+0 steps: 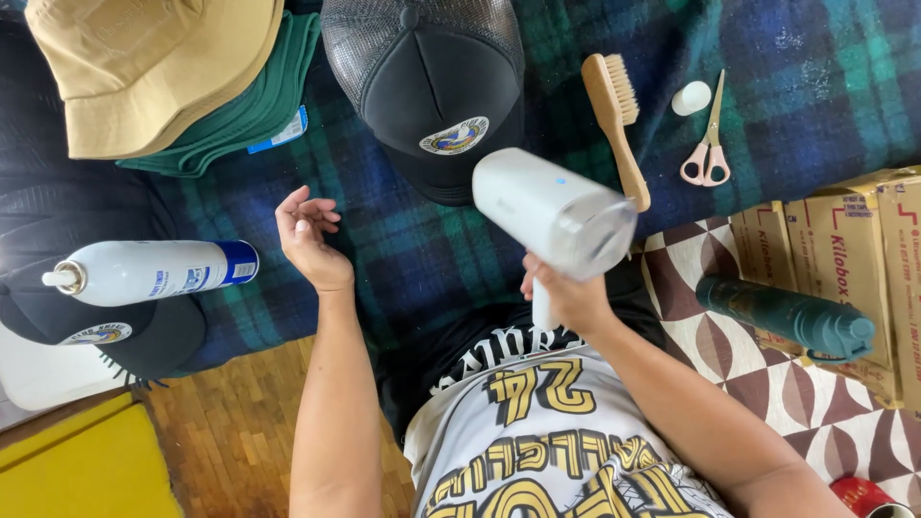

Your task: Cleaning and drying a black mesh cap using a brush and a hair dryer

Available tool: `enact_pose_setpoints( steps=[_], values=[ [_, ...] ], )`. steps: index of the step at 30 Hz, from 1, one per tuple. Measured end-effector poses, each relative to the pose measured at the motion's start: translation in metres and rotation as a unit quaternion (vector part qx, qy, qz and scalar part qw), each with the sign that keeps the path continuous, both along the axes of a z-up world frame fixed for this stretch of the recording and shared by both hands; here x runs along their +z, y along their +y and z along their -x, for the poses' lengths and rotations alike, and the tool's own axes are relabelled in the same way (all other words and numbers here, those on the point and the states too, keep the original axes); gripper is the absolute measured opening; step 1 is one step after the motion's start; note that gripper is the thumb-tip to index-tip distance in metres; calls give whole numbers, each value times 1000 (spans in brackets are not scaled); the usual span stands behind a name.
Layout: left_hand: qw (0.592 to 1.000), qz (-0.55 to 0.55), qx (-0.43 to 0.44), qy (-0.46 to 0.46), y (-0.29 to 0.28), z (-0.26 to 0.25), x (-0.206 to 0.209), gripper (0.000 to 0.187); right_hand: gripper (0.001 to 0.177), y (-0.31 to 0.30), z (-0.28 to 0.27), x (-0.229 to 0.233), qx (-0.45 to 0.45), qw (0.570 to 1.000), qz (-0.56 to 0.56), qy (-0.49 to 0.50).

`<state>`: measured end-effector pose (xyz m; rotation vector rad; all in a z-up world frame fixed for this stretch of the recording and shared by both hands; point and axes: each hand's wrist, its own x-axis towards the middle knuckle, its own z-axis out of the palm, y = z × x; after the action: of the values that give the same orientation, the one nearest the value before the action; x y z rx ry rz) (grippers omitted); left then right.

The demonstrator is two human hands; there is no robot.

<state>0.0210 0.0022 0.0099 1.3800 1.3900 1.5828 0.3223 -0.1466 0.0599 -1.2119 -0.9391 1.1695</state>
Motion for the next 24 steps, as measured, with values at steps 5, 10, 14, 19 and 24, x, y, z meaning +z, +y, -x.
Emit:
enact_pose_setpoints(
  steps=[5,10,14,19,24],
  values=[
    [1000,-6,-3,-18,-1,2,2,53,23,8,26,16,13,976,-56,-210],
    [998,-12,14,-61,0,11,-7,54,34,36,70,51,56,930,-58,-358],
    [990,-11,-3,-139,4,25,-27,56,37,53,92,58,115,893,-73,-429],
    [987,-7,3,-158,1,19,-15,54,41,39,75,49,131,866,-100,-473],
    [995,-2,5,-98,-1,8,1,53,33,2,19,16,68,855,-38,-512]
  ],
)
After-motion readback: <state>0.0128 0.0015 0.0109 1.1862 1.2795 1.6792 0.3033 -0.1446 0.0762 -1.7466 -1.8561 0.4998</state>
